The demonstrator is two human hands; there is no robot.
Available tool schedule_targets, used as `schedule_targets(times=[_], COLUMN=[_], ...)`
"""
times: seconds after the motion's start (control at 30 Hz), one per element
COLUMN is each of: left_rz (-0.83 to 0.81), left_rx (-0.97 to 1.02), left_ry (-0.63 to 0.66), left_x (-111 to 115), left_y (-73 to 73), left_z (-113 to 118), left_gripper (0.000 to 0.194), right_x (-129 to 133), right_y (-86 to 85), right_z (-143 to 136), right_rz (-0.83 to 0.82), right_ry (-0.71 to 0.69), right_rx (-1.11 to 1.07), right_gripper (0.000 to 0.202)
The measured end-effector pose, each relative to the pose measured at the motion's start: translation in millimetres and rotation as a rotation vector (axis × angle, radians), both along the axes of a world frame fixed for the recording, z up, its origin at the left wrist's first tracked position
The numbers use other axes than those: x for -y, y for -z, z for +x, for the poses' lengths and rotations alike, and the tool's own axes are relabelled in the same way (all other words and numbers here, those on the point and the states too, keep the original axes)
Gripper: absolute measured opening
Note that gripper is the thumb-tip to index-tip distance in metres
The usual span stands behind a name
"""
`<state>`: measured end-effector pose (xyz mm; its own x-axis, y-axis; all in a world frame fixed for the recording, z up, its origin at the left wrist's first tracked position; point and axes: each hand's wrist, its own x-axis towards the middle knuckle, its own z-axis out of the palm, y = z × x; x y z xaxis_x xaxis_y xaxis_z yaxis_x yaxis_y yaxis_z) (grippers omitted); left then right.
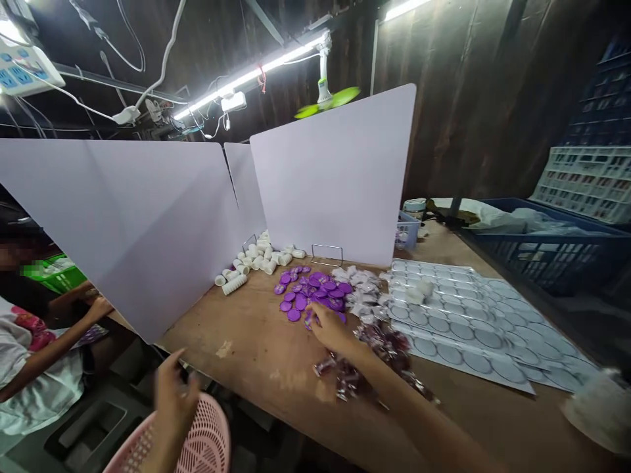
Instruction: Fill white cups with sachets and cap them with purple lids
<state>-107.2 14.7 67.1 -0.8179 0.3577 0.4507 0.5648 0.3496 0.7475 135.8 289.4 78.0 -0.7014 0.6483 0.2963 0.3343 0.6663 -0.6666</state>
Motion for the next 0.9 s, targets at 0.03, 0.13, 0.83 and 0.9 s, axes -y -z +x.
schedule_targets(times=[0.03,0.13,0.83,0.9], left_rz=[-0.167,-0.575,-0.114,-0.127], left_rx=[-0.147,-0.407,-0.7,-0.61], left_ry=[0.162,0.23,0.972,0.974], left_x=[-34,-146,-232,-234], left_y=[-3.5,-13.6,79.1,88.0], left_z=[-14,-64,-3,10], left_gripper=[0.048,0.052,0.054,0.057], right_x=[3,19,-8,-8], right_y=[0.5,4.5,-7.9,-4.3], right_z=[-16,-45,-27,-18], right_rz=[0.002,0.015,-0.441,-0.425], right_ry=[-0.03,-0.09,0.008,0.042], right_rx=[0.008,0.054,0.008,0.006], right_gripper=[0.037,0.038,0.044,0.045])
